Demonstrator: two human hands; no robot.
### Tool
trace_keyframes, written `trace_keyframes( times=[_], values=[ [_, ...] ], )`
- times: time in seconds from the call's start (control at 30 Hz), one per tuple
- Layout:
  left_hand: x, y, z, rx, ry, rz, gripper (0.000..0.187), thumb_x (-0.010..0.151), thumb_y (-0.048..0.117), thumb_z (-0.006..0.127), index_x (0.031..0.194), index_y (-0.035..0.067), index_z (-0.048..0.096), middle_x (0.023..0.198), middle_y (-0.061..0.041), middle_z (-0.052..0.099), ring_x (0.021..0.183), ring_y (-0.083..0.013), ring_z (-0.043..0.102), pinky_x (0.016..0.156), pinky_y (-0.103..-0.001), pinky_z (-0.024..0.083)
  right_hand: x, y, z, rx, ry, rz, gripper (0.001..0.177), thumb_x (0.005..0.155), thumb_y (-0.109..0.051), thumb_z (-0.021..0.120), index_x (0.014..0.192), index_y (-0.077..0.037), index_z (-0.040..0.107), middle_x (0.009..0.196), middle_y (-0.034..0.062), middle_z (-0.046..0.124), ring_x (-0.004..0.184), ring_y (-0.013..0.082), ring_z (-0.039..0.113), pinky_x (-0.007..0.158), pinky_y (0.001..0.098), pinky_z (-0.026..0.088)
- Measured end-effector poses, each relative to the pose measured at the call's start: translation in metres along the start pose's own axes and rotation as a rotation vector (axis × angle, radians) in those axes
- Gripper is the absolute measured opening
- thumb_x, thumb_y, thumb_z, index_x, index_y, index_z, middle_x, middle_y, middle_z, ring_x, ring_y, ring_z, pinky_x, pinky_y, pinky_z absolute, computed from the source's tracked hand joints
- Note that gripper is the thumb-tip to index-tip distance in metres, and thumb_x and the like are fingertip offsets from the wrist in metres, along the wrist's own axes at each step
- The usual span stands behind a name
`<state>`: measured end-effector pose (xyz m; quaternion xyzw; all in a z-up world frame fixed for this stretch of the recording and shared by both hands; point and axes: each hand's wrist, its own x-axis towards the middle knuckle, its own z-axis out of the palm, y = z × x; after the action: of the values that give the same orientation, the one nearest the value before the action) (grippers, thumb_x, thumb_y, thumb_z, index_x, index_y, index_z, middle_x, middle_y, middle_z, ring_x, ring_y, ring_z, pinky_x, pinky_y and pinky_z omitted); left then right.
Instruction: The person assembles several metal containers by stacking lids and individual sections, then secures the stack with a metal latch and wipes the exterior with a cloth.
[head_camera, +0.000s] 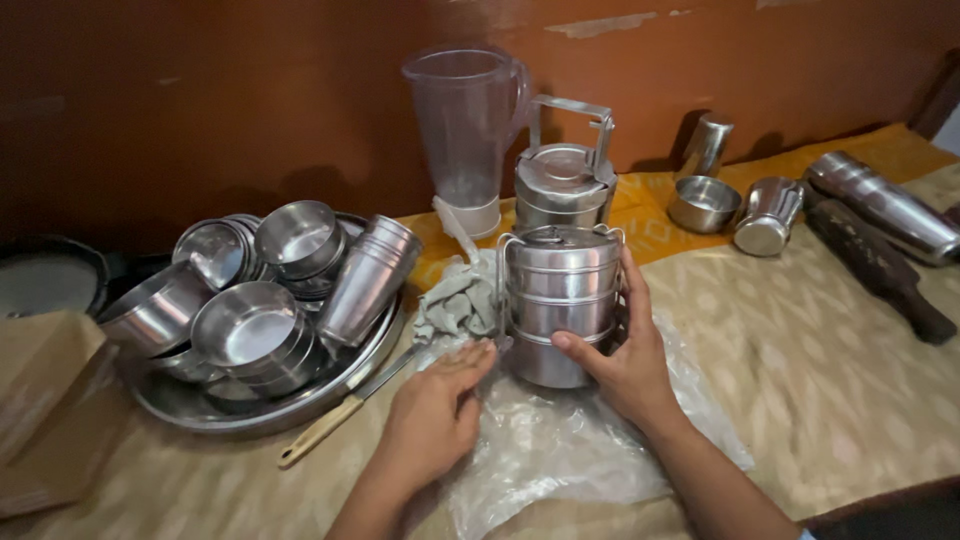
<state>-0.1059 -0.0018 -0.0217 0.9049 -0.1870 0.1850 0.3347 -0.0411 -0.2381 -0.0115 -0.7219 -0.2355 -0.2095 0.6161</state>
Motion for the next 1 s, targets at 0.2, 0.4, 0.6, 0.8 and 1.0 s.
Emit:
trace_keyframes(
  times=[0.2, 0.4, 0.6, 0.8, 1.0],
  values=[
    [-0.002, 0.002, 0.012, -0.046, -0.051, 0.0, 0.061, 0.078, 0.0, 0.055, 0.138, 0.005, 0.062, 0.142, -0.015, 0.062, 0.136, -0.0287, 0.054, 0.12, -0.049, 0.028, -0.002, 0.005, 0.001, -0.059, 0.057, 0.055, 0.111, 0.076, -0.024, 0.084, 0.164, -0.01, 0.017, 0.149, 0.0194, 0.049, 0.13, 0.029, 0.058, 0.105, 0.0414, 0.05],
    [-0.004, 0.018, 0.029, 0.077, 0.096, 0.154, 0.055, 0.077, 0.006, 0.062, 0.131, -0.003, 0.062, 0.138, -0.021, 0.062, 0.139, -0.0386, 0.047, 0.113, -0.05, 0.031, 0.0, 0.02, -0.001, 0.063, 0.171, 0.151, 0.111, 0.078, -0.03, 0.083, 0.164, -0.011, 0.015, 0.149, 0.0182, 0.047, 0.128, 0.0279, 0.059, 0.103, 0.0409, 0.052],
    [0.013, 0.002, -0.001, -0.145, 0.239, -0.275, 0.032, 0.086, 0.017, 0.066, 0.116, 0.014, 0.077, 0.126, -0.006, 0.074, 0.121, -0.0215, 0.069, 0.106, -0.031, 0.051, -0.003, 0.018, -0.002, 0.051, 0.147, 0.129, 0.114, 0.076, -0.029, 0.084, 0.165, -0.011, 0.015, 0.149, 0.0196, 0.047, 0.13, 0.0283, 0.058, 0.105, 0.0409, 0.05],
    [0.054, -0.022, -0.006, 0.164, 0.267, -0.07, 0.034, 0.082, 0.021, 0.075, 0.114, 0.009, 0.075, 0.126, -0.01, 0.071, 0.118, -0.0289, 0.063, 0.1, -0.039, 0.048, -0.002, 0.006, -0.003, -0.029, 0.0, -0.029, 0.131, 0.063, -0.031, 0.091, 0.164, -0.006, 0.012, 0.157, 0.0193, 0.044, 0.137, 0.0299, 0.053, 0.11, 0.0411, 0.045],
    [0.079, -0.045, 0.017, 0.57, 0.245, 0.151, 0.017, 0.081, 0.018, 0.072, 0.097, 0.012, 0.071, 0.112, -0.009, 0.074, 0.114, -0.0334, 0.066, 0.099, -0.046, 0.049, -0.004, -0.005, -0.005, -0.266, 0.012, -0.148, 0.139, 0.057, -0.036, 0.095, 0.163, -0.001, 0.012, 0.158, 0.0246, 0.04, 0.143, 0.0349, 0.045, 0.115, 0.0436, 0.038]
  ],
)
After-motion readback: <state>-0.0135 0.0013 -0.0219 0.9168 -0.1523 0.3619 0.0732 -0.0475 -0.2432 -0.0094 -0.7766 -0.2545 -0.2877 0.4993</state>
